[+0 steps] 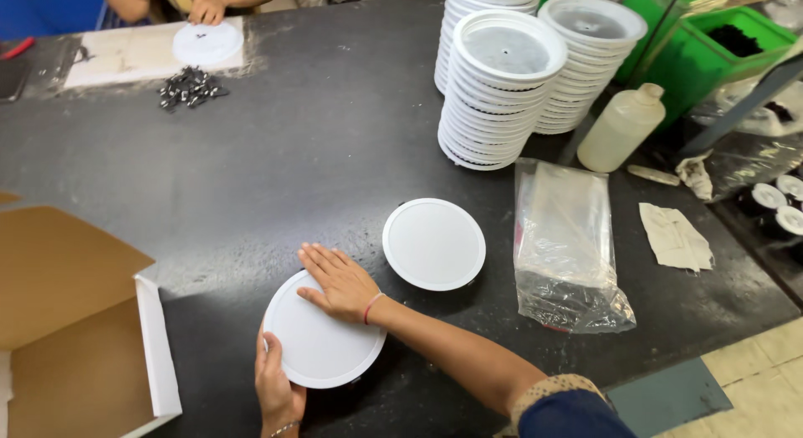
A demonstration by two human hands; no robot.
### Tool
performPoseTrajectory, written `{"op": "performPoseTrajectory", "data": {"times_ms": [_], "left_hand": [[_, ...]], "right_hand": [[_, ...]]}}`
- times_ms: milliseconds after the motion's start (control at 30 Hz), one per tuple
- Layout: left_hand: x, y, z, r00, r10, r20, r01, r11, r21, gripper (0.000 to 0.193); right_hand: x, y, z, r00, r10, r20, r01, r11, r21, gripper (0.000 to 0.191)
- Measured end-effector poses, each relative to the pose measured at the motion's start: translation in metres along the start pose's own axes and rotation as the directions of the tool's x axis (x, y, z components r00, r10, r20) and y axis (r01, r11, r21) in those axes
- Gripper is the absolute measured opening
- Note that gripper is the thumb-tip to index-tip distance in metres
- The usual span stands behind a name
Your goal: The person folds flat cardboard blanks into boxes on a workbench, pressing the sides and tucking the flaps to form each box. They place a plastic-wrapped round light fixture into one finished box, fold it closed, and set it aside, then begin folding another blank.
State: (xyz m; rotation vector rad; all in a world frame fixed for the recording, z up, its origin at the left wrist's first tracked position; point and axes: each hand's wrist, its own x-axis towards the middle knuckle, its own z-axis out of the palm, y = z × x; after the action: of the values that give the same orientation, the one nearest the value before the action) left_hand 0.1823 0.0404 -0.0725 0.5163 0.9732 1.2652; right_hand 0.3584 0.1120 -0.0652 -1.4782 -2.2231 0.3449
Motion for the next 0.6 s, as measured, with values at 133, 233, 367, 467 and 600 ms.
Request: {"op": "performPoseTrajectory", "data": {"times_ms": [133,233,367,467,600], "left_hand": [[0.005,-0.001,-0.003,0.998,0.043,0.037,-0.044,0.998,0.033,0.051],[0.009,-0.002,-0.003,1.000,0.009,0.007,-0.009,0.999,0.046,0.050],[0.013,-0.004,-0.003,1.000,0.000,-0.004,0.000,1.000,-0.005,0.049],[0.011,-0.003,-0.003,0.999,0.028,-0.044,-0.027,0.999,0.017,0.044],[0.003,0.003,0.014,0.701,0.710,0.066,-0.494,0.416,0.763,0.038]], "right_hand": [[-0.031,0.007,-0.012,0.994,0.110,-0.007,-0.109,0.992,0.066,0.078],[-0.074,0.006,-0.025,0.987,0.163,-0.015,-0.159,0.978,0.136,0.081],[-0.134,-0.006,-0.043,0.974,0.222,0.055,-0.222,0.975,0.000,0.085],[-0.167,-0.011,-0.059,0.986,0.116,-0.118,-0.124,0.990,-0.068,0.064],[-0.169,0.019,-0.100,0.972,0.160,-0.174,-0.161,0.987,0.007,0.052]]}}
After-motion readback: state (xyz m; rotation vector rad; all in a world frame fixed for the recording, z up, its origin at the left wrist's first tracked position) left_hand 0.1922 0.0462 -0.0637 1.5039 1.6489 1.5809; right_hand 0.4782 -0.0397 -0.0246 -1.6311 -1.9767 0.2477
